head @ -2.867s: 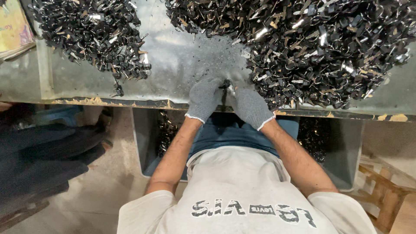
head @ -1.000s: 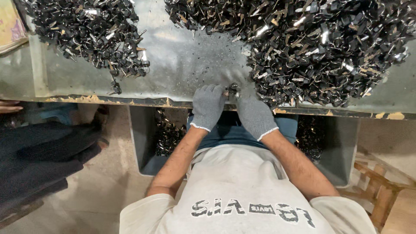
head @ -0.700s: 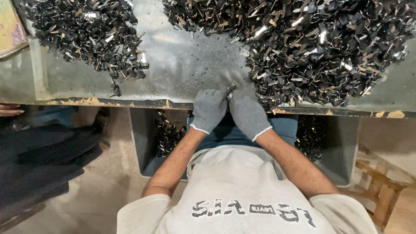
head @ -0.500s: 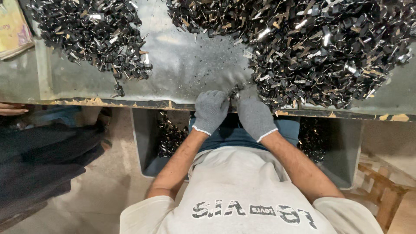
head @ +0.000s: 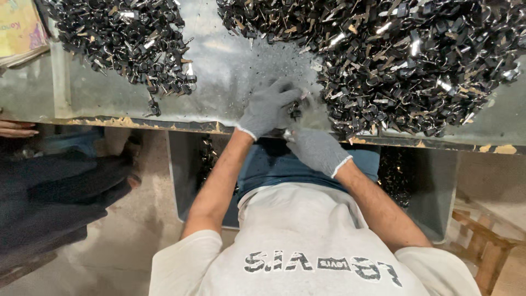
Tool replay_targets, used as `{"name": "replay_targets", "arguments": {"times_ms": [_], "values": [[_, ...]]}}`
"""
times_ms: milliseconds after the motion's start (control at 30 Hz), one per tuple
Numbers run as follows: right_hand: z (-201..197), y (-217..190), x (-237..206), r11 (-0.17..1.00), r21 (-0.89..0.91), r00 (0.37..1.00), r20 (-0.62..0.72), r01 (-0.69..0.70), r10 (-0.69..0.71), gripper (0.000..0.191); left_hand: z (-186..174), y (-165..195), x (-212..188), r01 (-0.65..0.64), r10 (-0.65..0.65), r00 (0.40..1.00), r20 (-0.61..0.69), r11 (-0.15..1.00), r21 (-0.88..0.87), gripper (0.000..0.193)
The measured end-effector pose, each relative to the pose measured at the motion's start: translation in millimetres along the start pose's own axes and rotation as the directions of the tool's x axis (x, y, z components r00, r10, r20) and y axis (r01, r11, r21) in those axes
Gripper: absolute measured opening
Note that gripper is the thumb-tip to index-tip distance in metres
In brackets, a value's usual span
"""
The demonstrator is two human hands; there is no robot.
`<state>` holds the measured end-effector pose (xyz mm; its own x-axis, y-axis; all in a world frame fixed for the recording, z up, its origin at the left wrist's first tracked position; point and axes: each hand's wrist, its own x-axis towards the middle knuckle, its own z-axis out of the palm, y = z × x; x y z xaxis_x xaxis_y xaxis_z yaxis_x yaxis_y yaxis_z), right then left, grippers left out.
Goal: The person, wearing gray gloves, sits at a workbench covered with piles of small black metal components and sorts them one at a time, picking individual pieces from the table and dropping them into a bin below the table edge. The person occasionally reaches across the table to gather pieces from the piles before continuing to sort.
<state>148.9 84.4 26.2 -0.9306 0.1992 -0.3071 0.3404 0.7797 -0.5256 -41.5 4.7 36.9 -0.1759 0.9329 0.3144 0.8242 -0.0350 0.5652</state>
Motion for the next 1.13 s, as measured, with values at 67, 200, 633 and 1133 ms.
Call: {"name": "replay_targets", "arguments": {"times_ms": [67,200,633,1133], "values": [[-0.1,-3.0,4.6,0.999,0.015,0.999,0.022,0.04,-0.04,0.031,5.3,-1.6,9.9,-0.078,0.066,0.992,0.104,0.99,0.115,0.037],[-10.8,0.5,0.4,0.997,-0.057,0.987,-0.155,-0.049,0.04,0.026,22.5,-5.3,5.0,-0.201,0.208,0.978,0.011,0.93,0.309,0.024],[-21.5,24.3,27.6,0.981,0.093,0.985,-0.03,-0.167,0.171,0.033,56.9,-4.2,-28.9,0.261,-0.247,0.963,-0.11,0.956,0.137,0.022],[-13.0,15.8,9.4,0.956,-0.292,0.885,-0.438,0.028,-0.16,0.053,57.9,-13.7,-26.2,0.311,-0.311,0.95,-0.011,0.948,0.072,0.02]]}}
